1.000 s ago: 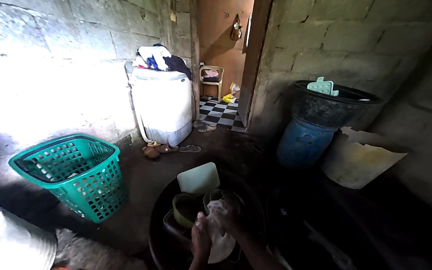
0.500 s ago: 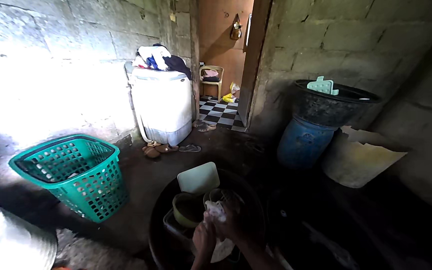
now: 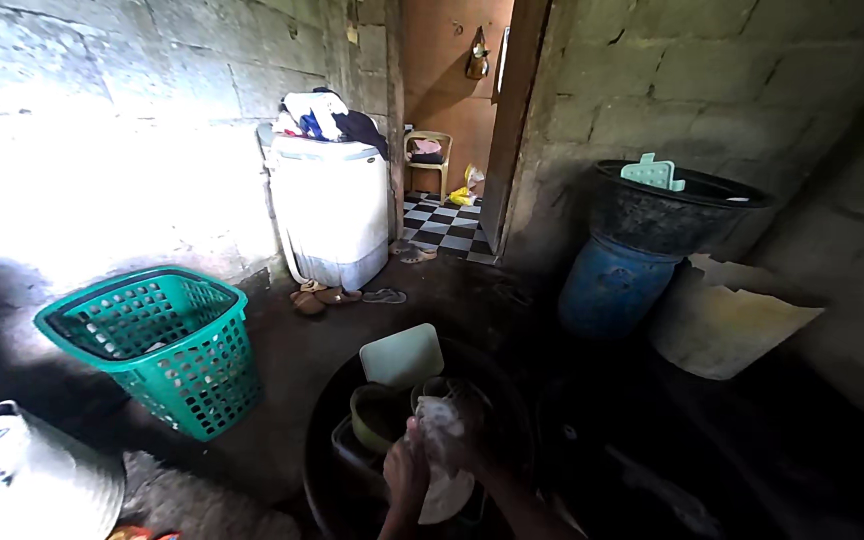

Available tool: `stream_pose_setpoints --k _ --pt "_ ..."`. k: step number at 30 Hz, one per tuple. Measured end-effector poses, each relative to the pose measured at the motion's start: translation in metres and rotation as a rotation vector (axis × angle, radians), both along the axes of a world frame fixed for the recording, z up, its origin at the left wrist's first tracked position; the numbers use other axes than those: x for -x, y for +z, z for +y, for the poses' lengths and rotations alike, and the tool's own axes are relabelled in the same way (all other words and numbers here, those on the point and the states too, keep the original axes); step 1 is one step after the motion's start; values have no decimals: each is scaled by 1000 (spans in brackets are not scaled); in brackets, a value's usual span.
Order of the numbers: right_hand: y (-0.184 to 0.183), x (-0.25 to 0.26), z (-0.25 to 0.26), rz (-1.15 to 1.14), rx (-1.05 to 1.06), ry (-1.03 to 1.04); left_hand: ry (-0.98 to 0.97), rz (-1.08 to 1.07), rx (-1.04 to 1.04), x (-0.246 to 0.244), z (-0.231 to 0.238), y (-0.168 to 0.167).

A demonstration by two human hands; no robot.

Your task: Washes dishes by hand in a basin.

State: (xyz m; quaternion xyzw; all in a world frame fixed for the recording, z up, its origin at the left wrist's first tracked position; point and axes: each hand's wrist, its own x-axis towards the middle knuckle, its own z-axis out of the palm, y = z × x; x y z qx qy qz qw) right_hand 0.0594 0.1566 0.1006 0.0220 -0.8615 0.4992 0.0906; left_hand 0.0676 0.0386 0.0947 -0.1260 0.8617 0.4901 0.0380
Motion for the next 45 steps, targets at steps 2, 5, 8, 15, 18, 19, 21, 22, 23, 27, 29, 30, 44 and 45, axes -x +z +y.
stream_pose_setpoints --k 2,5,8,15,18,19,21,22,23,27,29,30,44,45 --pt "-4 1 13 -170 183 -67 150 134 -263 4 -1 -14" --pt "-27 9 32 -281 269 -99 268 219 -531 5 4 -28" --pt "-4 14 31 -316 -4 -1 94 61 -254 1 1 -20" --pt "38 18 17 -324 -225 128 103 62 -338 10 4 -24" --pt "13 17 37 -311 211 -50 320 14 -745 9 6 -25" --pt "4 16 38 -318 319 -114 381 4 -852 8 8 -28" --pt "-17 15 34 -336 524 -247 447 1 -1008 5 14 -37" --pt "-24 14 27 -335 615 -319 470 -4 -1054 4 17 -42" --pt "-27 13 20 -320 667 -395 497 -16 -1072 4 20 -45" --pt "-34 0 -5 -341 604 -507 542 -52 -1054 5 26 -40" --pt "-43 -7 -17 -310 515 -521 540 -65 -1006 8 26 -40" --pt "-49 -10 -20 -311 401 -504 538 -64 -975 8 27 -41" --pt "-42 -2 -20 35 -297 -69 505 -66 -854 5 27 -44" --pt "-61 -3 -21 221 -269 -34 492 -66 -825 5 25 -47"
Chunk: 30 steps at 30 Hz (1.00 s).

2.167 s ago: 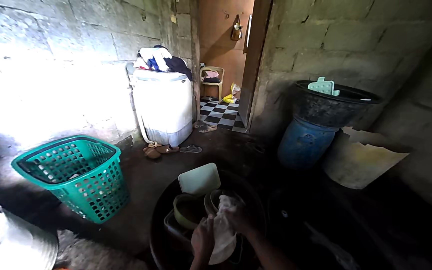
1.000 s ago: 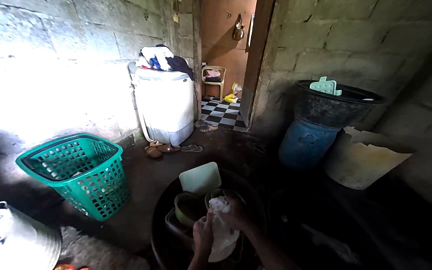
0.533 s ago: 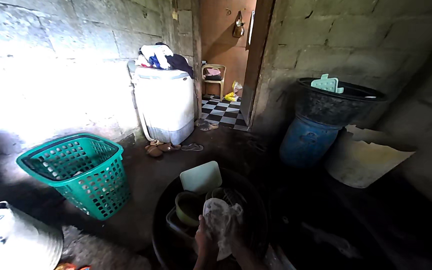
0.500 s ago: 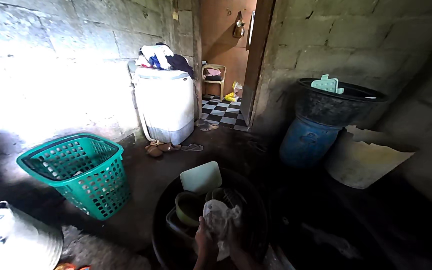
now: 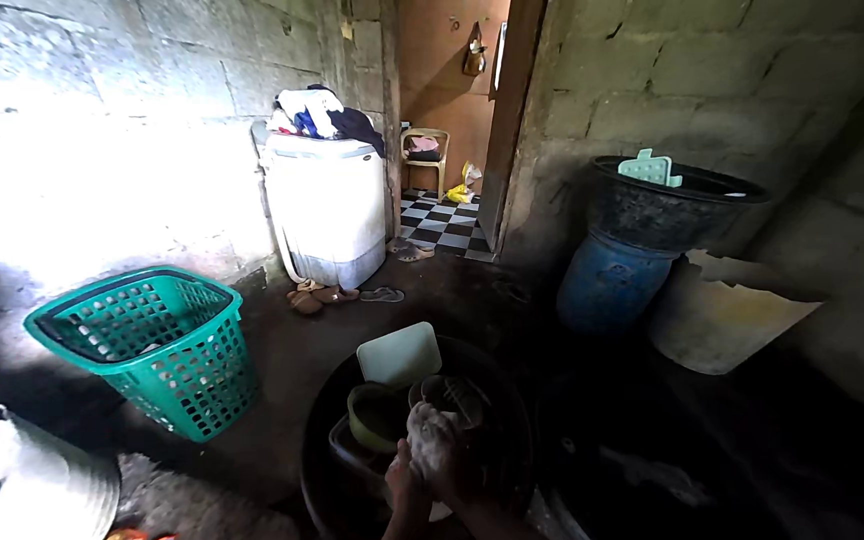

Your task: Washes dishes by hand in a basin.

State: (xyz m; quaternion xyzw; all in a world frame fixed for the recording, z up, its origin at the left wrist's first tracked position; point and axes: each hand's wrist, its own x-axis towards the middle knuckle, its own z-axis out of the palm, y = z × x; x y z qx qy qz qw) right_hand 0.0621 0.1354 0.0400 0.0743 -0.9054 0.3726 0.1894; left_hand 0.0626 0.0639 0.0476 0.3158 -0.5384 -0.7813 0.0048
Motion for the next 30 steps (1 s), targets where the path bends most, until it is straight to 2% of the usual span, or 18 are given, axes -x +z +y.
stream_pose_setpoints --k 1,3,6,7,10,12,14,17,19,20,22,25,26,28,30 --pt "-13 4 2 145 26 74 -9 0 23 0 -1 -2" --pt "-17 13 12 153 63 154 -20 2 16 -1 -2 1" --pt "36 21 31 -303 99 88 -25 49 -76 0 -1 5" --pt "47 28 39 -443 173 59 -39 69 -107 0 -3 5" --pt "41 43 71 -685 480 39 -134 100 -229 1 -12 0" --pt "45 40 83 -759 574 34 -188 94 -315 4 -15 -2" --pt "57 33 79 -719 519 22 -226 100 -237 7 -16 -8" --pt "72 30 60 -679 124 98 -387 71 170 6 -12 -4" --pt "75 29 38 -710 -103 148 -412 52 320 2 -2 2" --pt "76 27 29 -710 -152 159 -385 58 347 1 -1 5" --pt "71 21 28 -641 -75 154 -331 85 353 0 -4 8" --pt "62 9 41 -472 342 47 -162 133 181 3 -13 8" --pt "59 5 45 -494 441 -9 -111 153 116 3 -15 8" --pt "52 5 48 -526 476 -60 -87 167 143 4 -15 6" --pt "63 9 43 -583 292 -1 -234 130 344 2 -16 5"
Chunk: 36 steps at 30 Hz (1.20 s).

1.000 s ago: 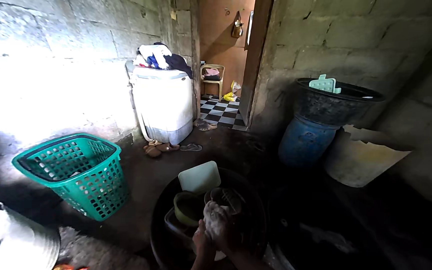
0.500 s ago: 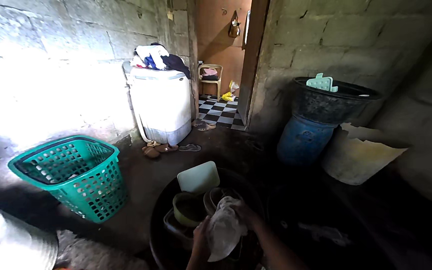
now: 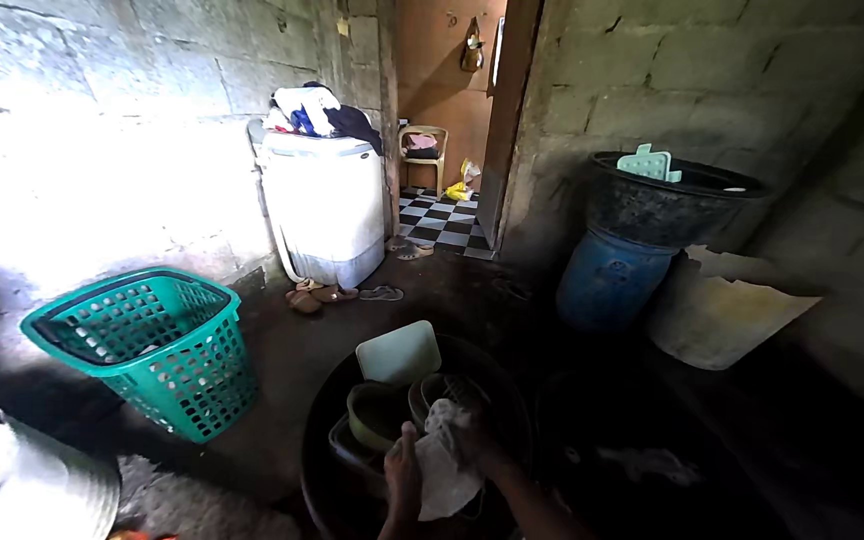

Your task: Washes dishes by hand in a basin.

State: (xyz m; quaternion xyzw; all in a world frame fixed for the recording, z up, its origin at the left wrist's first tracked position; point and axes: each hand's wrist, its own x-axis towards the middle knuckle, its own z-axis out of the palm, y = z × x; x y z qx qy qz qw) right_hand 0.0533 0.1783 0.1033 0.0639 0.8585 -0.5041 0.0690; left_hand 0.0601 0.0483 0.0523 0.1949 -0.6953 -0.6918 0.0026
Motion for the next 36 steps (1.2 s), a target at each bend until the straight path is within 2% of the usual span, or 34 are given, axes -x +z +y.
stream_pose_setpoints --k 2,4,7,9,11,13,15,17,19,21,25,27,28,30,34,36 --pt "12 6 -12 -12 -227 201 -186 -98 217 -2 3 3" --pt "13 12 -24 -51 -348 293 -200 -82 242 -3 7 2" --pt "4 12 -16 79 -203 279 -120 2 155 1 1 2" --pt "5 9 -3 136 -116 219 -11 63 17 -1 -1 4" --pt "-2 9 9 158 -21 94 88 108 -142 -1 1 -4" --pt "-5 13 17 103 -1 28 103 72 -177 -4 5 -8" --pt "13 15 9 -1 -170 107 40 -19 -24 -4 10 -7" --pt "26 15 -7 -90 -377 236 -126 -141 189 -4 11 -1" --pt "26 17 -18 -53 -438 289 -237 -202 312 -3 10 8" --pt "25 16 -12 42 -293 239 -158 -128 224 1 6 0" --pt "2 13 14 111 133 -91 84 30 -235 -1 4 -1" --pt "-12 13 14 69 245 -227 139 6 -402 -7 8 4" --pt "-14 14 10 69 249 -261 147 -1 -405 -5 11 3" --pt "1 13 5 31 128 -185 124 -3 -305 -1 11 -4" --pt "44 16 -14 -39 -274 142 -87 -28 -8 4 6 -1" --pt "38 21 -22 -64 -352 230 -146 -54 89 6 7 2"
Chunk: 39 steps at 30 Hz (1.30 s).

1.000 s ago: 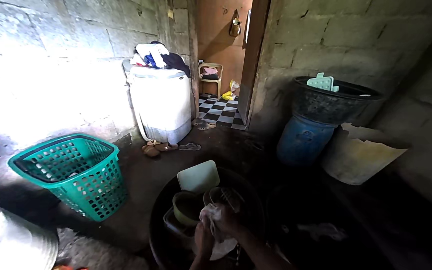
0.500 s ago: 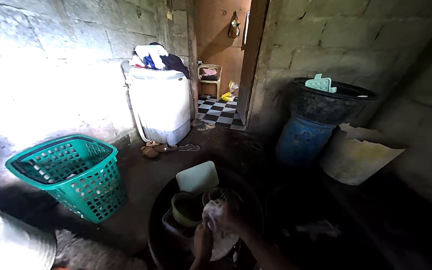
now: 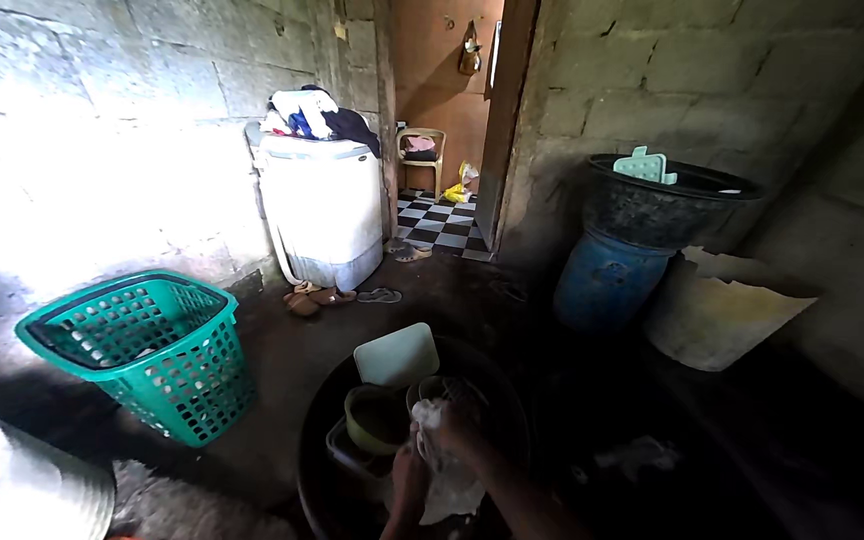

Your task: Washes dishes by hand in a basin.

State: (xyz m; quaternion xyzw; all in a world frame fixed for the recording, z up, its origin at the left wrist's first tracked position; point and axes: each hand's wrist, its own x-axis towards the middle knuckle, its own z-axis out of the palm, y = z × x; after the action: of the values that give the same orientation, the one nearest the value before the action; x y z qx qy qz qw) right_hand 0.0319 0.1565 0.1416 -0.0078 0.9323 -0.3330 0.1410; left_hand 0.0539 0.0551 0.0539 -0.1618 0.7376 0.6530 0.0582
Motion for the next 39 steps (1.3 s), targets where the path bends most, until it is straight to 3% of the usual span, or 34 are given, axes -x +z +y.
stream_pose_setpoints --k 5,9,11,13,16,19,21,24,26,28,31,33,35,39 --pt "-26 2 20 122 201 -75 178 35 -74 8 -6 7" --pt "-49 0 35 129 587 -467 432 2 -441 15 0 8" --pt "-62 6 35 169 697 -584 420 39 -476 23 4 9" --pt "-58 12 35 183 608 -532 228 46 -277 32 -5 9" --pt "-22 19 23 166 228 -169 -142 -58 59 47 -12 10" --pt "2 22 -1 94 -55 25 -99 33 45 51 -1 6" --pt "-3 25 -2 99 7 -37 -9 92 2 52 -3 11" --pt "-20 24 5 187 395 -316 196 53 -216 57 -11 16" --pt "-27 23 6 183 517 -432 311 29 -381 59 -14 19" --pt "-19 21 1 173 410 -357 286 47 -398 58 -18 15" --pt "14 17 -20 86 -68 -43 65 118 -151 54 -20 12" --pt "25 13 -36 70 -222 55 44 192 -79 47 -18 23" --pt "21 10 -37 190 -155 76 89 245 -72 40 -23 33" --pt "-9 11 -7 505 232 -32 219 196 -183 33 -32 48"
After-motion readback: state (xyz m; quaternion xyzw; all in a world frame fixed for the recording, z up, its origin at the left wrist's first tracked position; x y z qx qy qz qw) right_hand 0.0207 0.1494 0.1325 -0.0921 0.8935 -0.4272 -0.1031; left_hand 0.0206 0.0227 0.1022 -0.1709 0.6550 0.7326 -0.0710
